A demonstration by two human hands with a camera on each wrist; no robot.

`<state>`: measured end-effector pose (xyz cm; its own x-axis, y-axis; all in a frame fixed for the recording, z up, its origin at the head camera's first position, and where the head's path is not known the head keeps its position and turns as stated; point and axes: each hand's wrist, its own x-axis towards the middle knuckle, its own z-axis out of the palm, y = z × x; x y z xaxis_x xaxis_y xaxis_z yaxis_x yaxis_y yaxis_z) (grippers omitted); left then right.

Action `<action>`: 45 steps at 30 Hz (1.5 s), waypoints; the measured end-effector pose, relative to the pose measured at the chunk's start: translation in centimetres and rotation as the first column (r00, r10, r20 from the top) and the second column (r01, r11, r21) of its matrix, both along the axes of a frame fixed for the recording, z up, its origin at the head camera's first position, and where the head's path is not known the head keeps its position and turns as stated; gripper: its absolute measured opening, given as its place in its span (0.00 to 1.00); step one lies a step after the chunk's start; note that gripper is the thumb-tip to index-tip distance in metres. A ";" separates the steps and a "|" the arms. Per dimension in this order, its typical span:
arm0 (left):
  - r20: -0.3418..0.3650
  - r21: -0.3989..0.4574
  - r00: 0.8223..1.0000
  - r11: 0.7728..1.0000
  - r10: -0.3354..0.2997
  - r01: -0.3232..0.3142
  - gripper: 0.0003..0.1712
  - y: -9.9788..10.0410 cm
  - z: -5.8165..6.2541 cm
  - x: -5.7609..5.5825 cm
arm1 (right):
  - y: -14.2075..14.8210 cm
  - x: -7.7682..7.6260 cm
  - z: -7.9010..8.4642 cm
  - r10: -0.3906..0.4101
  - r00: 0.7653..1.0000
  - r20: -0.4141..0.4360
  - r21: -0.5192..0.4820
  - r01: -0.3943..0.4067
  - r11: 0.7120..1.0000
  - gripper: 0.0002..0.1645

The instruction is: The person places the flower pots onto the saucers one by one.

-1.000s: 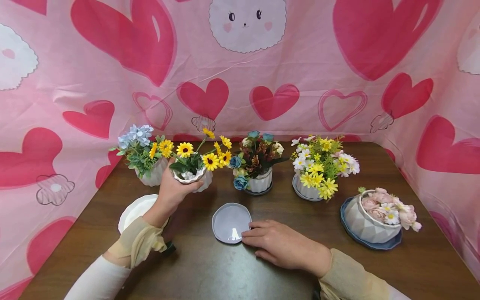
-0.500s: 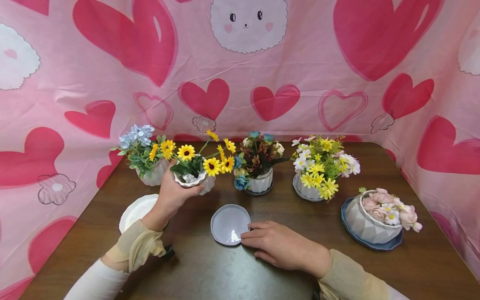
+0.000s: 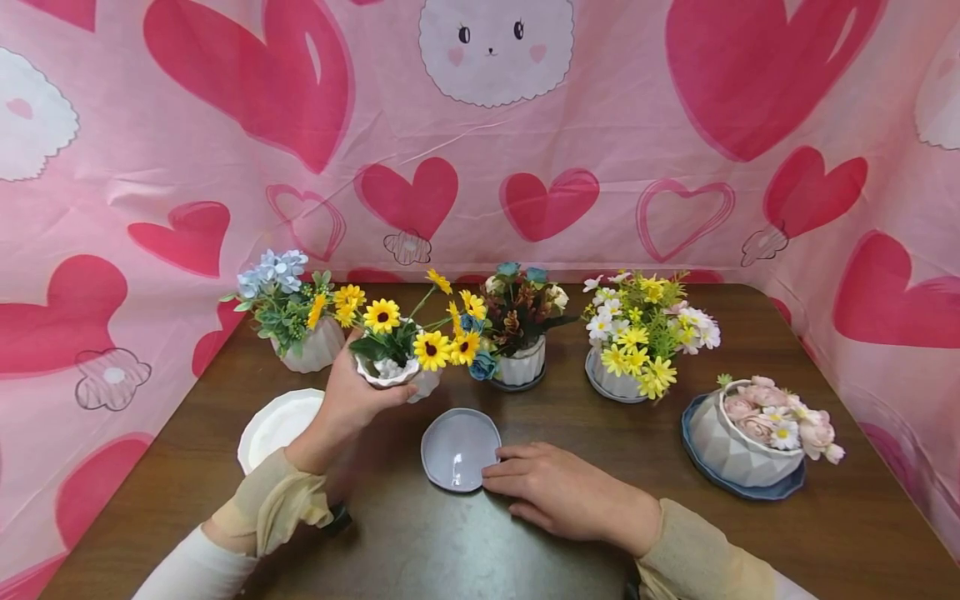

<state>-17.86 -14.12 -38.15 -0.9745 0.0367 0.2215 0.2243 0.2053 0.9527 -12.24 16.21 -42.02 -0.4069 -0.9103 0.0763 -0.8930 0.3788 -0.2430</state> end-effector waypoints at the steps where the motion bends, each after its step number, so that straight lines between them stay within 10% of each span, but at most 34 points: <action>1: -0.004 0.003 1.000 1.000 -0.007 0.007 0.60 0.1 0.0 0.1 | 0.0 0.0 0.0 -0.003 1.000 0.005 0.001 0.003 1.000 0.26; 45: -0.029 -0.073 0.989 0.987 -0.148 0.146 0.55 0.9 0.1 1.8 | -0.3 -0.2 0.0 0.031 0.994 -0.105 -0.010 -0.033 0.999 0.25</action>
<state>-16.01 -13.20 -38.01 -0.9492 0.1956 0.2464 0.2891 0.2336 0.9284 -12.49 15.92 -42.06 -0.3668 -0.9215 0.1277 -0.9254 0.3472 -0.1520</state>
